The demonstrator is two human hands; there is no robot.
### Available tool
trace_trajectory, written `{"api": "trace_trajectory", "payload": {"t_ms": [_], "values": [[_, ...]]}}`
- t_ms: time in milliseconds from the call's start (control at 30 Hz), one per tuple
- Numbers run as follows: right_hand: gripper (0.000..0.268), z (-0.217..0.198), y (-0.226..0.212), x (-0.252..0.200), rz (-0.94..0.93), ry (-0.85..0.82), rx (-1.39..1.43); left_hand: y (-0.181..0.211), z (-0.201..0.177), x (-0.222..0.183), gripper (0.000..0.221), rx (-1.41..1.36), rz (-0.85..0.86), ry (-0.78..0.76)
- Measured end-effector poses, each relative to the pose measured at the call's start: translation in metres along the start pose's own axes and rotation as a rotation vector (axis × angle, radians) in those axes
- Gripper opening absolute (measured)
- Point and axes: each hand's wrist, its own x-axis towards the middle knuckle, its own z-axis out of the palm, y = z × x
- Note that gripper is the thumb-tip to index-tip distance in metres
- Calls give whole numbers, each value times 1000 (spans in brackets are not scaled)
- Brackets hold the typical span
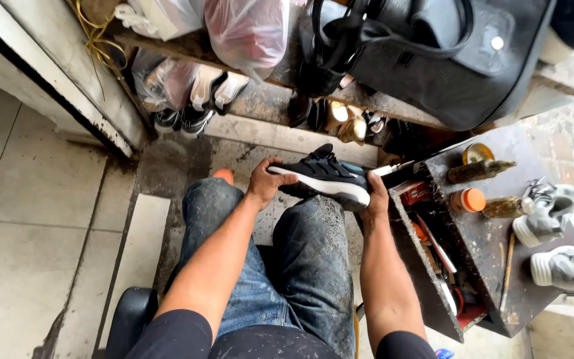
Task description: Inspecting and sorting various shoes for repair on a workbench
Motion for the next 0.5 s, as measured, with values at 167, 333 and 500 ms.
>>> {"api": "trace_trajectory", "payload": {"t_ms": [167, 333, 500], "values": [[33, 4, 27, 29, 124, -90, 108, -6, -9, 5, 82, -69, 23, 126], [42, -22, 34, 63, 183, -51, 159, -17, -11, 14, 79, -76, 6, 64], [26, -3, 18, 34, 218, -49, 223, -11, -13, 18, 90, 213, -10, 12]]}}
